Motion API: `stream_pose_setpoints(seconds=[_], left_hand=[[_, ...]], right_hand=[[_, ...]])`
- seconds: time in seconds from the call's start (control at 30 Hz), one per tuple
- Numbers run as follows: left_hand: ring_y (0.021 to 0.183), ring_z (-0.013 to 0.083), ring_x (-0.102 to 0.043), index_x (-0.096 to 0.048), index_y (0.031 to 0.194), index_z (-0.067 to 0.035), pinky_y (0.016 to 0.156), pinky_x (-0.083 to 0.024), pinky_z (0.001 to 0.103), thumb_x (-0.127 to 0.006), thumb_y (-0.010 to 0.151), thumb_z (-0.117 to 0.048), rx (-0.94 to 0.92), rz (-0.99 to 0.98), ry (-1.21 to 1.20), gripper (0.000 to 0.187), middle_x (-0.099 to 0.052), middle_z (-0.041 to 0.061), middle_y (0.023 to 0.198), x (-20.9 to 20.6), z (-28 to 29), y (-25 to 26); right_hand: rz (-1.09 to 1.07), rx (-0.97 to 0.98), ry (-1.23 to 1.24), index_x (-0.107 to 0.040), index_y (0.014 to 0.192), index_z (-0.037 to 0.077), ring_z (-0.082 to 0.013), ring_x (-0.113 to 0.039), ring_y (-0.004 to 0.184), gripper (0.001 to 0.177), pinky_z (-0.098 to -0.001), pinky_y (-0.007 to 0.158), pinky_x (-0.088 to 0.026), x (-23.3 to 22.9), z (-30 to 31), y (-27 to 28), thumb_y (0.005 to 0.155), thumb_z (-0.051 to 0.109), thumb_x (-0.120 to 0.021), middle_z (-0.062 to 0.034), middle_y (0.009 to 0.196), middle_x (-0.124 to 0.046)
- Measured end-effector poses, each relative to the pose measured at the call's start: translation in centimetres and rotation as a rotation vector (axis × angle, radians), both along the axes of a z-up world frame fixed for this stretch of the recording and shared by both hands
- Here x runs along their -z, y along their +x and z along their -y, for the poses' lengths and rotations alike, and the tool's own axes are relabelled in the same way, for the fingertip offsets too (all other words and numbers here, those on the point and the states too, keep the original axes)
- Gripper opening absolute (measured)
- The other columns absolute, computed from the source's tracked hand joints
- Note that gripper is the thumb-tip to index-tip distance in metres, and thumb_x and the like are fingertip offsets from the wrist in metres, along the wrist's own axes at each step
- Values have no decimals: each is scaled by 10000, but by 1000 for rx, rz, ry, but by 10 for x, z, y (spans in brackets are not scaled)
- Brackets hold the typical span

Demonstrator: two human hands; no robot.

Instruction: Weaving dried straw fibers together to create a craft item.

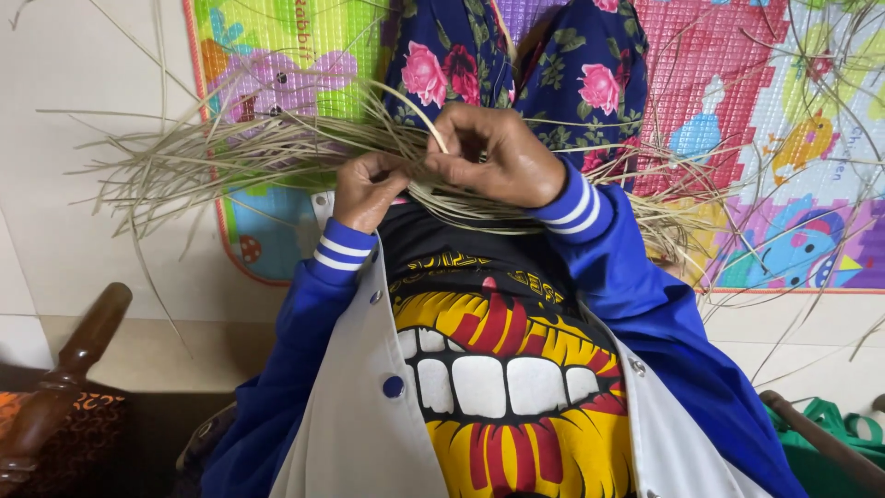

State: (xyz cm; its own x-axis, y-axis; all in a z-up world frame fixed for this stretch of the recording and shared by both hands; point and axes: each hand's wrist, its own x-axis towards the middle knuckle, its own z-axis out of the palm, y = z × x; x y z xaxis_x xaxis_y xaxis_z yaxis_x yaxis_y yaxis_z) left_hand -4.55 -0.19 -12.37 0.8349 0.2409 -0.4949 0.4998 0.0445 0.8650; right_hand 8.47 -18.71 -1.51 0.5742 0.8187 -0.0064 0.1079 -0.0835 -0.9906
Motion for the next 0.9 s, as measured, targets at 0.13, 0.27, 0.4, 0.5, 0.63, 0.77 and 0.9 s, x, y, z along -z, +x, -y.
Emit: stream_pose_setpoints(seconds=[0.13,0.27,0.4,0.5,0.63,0.77,0.9], left_hand=[[736,80,-681,-808,923,-110,701,-563,252,-769,791,-146,12,-25,-15,142,-768,41,799,7,-4,2],[733,73,-661,-811,932,-93,690,-558,254,-763,786,-161,28,-8,14,168,-757,47,777,4,-2,5],[746,85,-665,-809,939,-75,710,-566,272,-778,777,-165,19,-28,15,188,-759,68,790,-4,-2,3],[747,111,-682,-807,938,-68,702,-568,297,-788,773,-171,9,-35,51,196,-761,101,797,-3,-1,-1],[725,186,-683,-767,873,-27,689,-566,372,-709,808,-119,29,115,165,127,-742,127,767,-10,9,8],[770,379,-721,-712,862,18,668,-562,464,-698,774,-15,109,256,340,94,-708,214,757,-30,15,10],[701,315,-692,-691,801,-33,662,-560,420,-718,745,-38,76,301,380,62,-689,157,694,-30,9,13]], right_hand=[[128,48,-326,-731,974,77,-394,-726,742,158,-457,635,-550,37,3,-28,865,179,-782,-175,749,-722],[216,7,-608,-752,981,204,-359,-731,817,202,-475,709,-571,60,6,-33,895,386,-730,-91,796,-741],[135,-5,-657,-759,935,175,-419,-717,825,228,-513,716,-559,54,1,-34,896,391,-695,-126,778,-737],[155,106,-559,-748,896,183,-386,-715,774,163,-468,673,-552,47,-6,-41,891,342,-714,-101,728,-713],[275,172,-539,-705,793,246,-321,-709,709,154,-414,619,-548,46,-10,-41,874,377,-719,-32,676,-687],[212,277,-416,-722,798,178,-339,-700,685,145,-420,602,-525,51,-21,-22,877,297,-744,-89,674,-684],[-404,120,-62,-720,853,56,-52,-599,638,41,-179,604,-483,0,-24,-5,884,66,-744,-4,701,-671]])
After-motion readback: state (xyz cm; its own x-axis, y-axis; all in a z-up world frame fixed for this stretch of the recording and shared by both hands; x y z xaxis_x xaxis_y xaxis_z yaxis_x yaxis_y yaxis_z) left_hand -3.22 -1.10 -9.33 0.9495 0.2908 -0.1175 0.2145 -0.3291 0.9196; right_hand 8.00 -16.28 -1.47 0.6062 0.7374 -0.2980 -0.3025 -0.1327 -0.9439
